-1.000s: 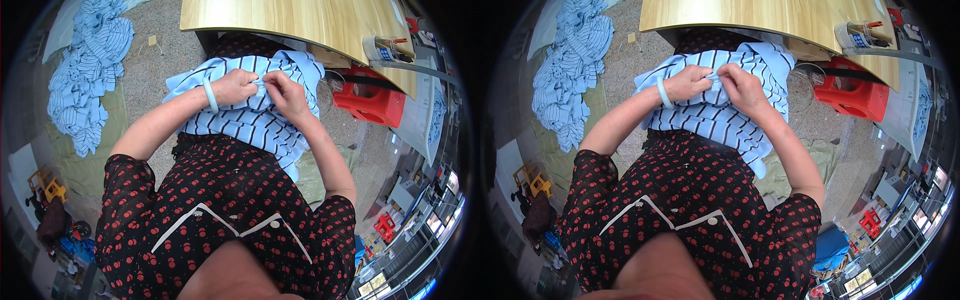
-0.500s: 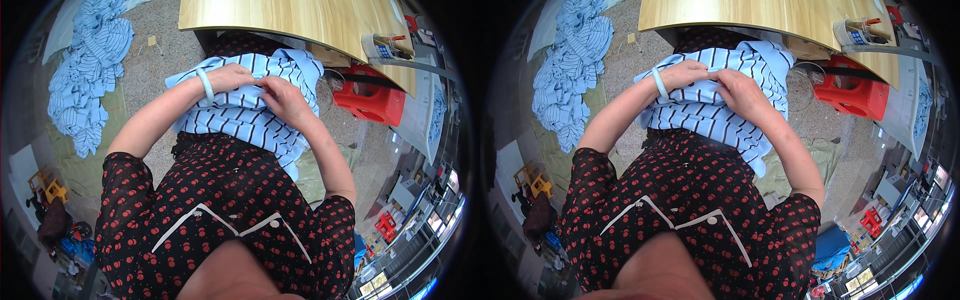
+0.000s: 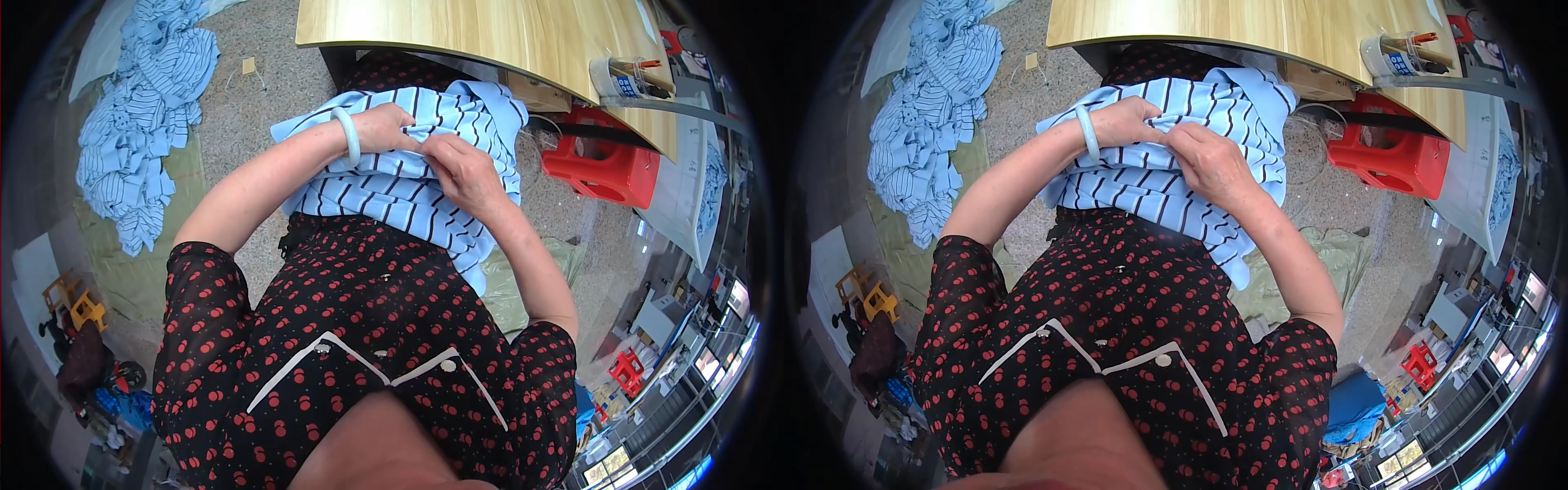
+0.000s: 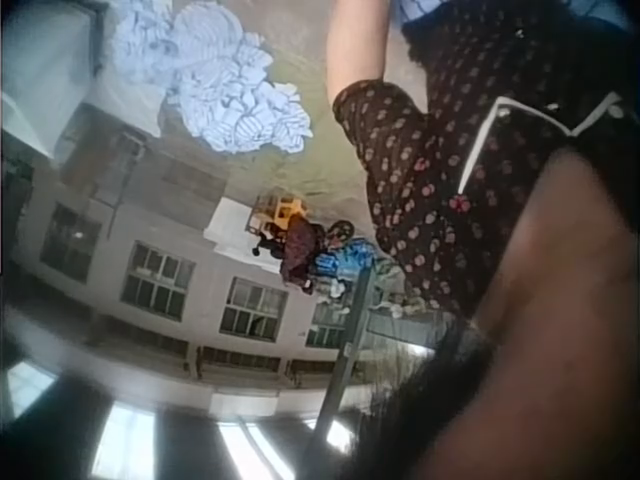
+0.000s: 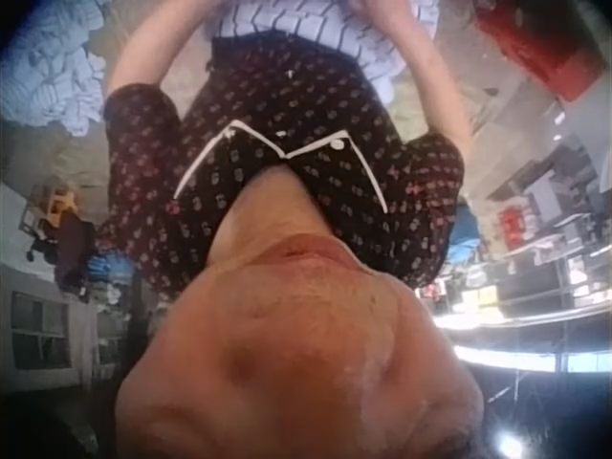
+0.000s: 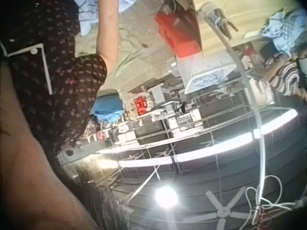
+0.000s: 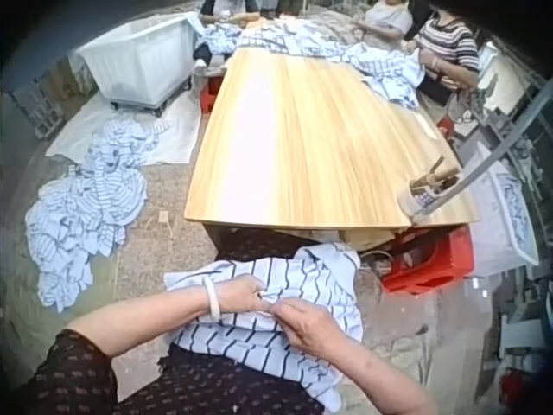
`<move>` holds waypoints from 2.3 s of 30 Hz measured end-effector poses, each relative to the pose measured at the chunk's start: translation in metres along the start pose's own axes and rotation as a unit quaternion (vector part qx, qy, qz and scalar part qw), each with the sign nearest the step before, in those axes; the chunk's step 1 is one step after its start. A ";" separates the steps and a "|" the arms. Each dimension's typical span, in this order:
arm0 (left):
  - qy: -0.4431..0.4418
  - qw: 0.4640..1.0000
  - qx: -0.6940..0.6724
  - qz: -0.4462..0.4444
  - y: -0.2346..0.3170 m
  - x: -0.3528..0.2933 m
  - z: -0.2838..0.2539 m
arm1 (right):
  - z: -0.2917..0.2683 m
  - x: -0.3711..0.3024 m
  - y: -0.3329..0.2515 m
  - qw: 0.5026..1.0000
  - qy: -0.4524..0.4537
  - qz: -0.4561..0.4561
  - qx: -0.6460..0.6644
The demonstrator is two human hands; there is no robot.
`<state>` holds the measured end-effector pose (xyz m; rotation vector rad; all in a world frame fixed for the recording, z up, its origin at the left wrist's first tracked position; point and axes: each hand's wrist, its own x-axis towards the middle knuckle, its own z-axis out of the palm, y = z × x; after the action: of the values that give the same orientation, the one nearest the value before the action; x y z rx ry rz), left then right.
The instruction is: Inspecting and checking blue and white striped fabric garments in a sewing factory.
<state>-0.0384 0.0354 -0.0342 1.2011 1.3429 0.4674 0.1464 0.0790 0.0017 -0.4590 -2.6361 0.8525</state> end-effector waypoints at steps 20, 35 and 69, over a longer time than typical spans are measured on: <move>0.003 0.974 0.170 0.147 -0.005 0.005 0.009 | 0.001 -0.008 -0.002 0.993 -0.083 0.053 0.069; 0.071 0.978 0.136 0.143 0.009 -0.003 0.012 | -0.005 -0.007 -0.004 0.999 -0.028 0.031 -0.009; 0.081 0.993 0.007 0.084 0.011 0.009 0.019 | -0.007 -0.006 0.006 0.996 -0.047 0.062 -0.041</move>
<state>-0.0156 0.0399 -0.0334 1.3167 1.3898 0.6876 0.1557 0.0849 0.0025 -0.6245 -2.7614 0.8227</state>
